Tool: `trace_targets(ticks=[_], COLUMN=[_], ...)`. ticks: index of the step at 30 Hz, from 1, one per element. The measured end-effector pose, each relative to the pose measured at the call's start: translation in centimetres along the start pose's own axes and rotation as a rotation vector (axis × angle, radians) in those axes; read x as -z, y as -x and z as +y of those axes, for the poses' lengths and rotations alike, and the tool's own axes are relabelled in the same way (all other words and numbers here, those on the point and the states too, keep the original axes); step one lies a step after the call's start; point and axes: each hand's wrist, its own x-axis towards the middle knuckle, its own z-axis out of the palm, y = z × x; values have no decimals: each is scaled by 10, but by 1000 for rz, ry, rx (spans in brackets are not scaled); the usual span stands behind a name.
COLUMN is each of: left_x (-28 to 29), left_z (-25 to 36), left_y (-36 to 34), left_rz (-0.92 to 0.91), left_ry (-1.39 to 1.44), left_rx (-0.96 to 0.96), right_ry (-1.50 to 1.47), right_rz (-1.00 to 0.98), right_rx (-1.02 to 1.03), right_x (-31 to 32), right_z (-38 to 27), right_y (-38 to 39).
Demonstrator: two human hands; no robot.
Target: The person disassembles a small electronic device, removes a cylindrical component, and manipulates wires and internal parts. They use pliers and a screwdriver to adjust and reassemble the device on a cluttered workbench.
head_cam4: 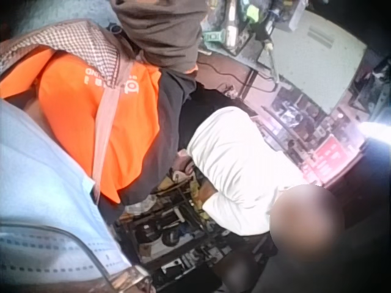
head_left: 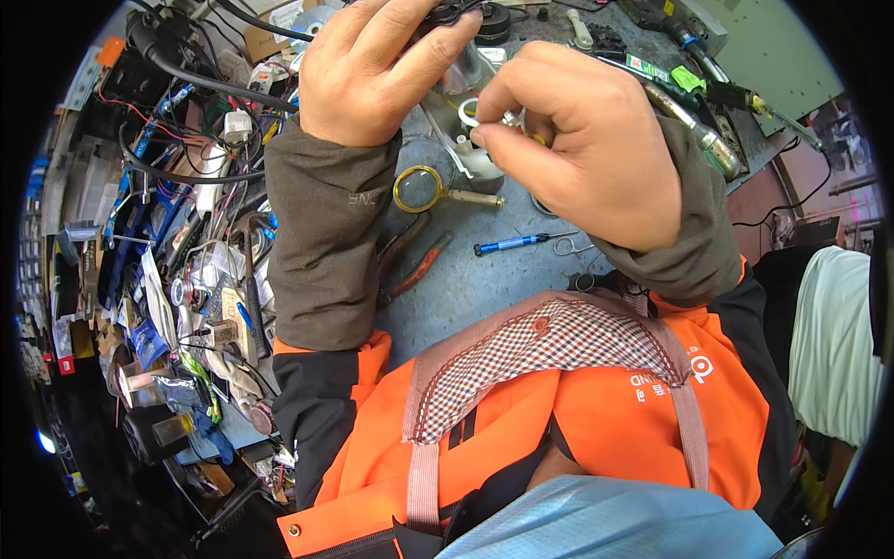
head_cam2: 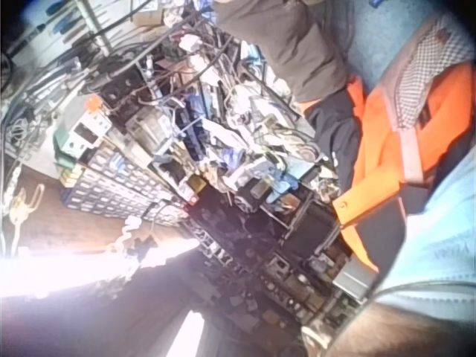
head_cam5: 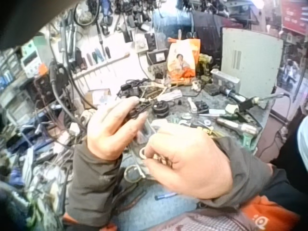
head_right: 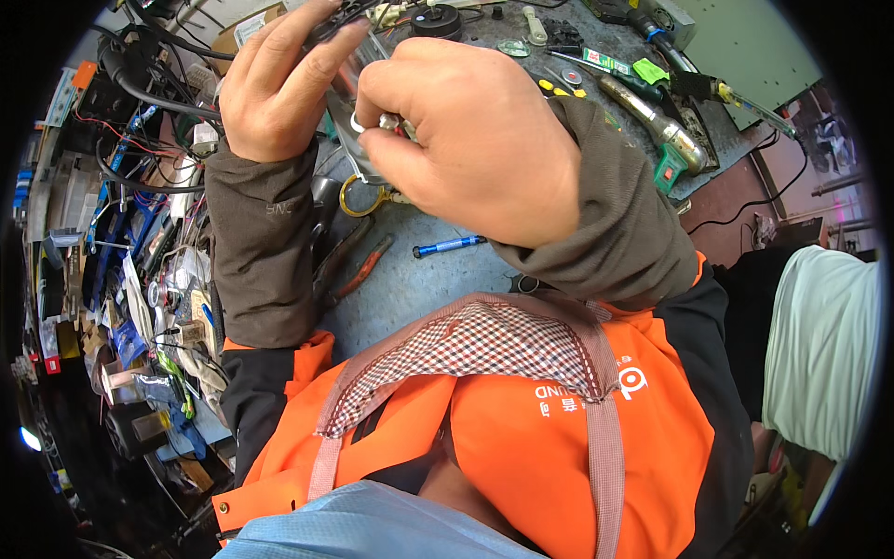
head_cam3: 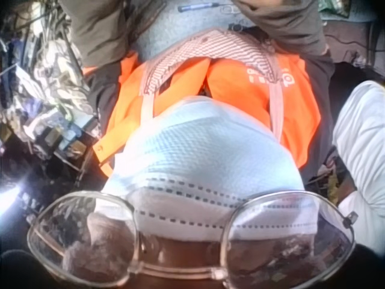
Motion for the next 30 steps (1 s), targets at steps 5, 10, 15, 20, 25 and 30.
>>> trace_targets(ticks=[5, 10, 15, 20, 25, 30], left_x=[4, 4, 14, 12, 20, 24], left_z=[2, 9, 27, 30, 37, 38], left_y=[-1, -7, -24, -16, -4, -10], left_rz=[-2, 28, -43, -96, -237, -196], left_ry=[-23, 15, 212, 405, 656, 693], left_rx=[-22, -40, 138, 306, 630, 618], right_ry=[-69, 90, 116, 106, 119, 65], right_rz=[-44, -26, -7, -43, 50, 107], right_rx=[-5, 164, 424, 551, 574, 583], right_x=[1, 2, -9, -5, -14, -25], right_z=[-12, -13, 7, 17, 26, 31], right_y=[9, 20, 29, 39, 45, 53])
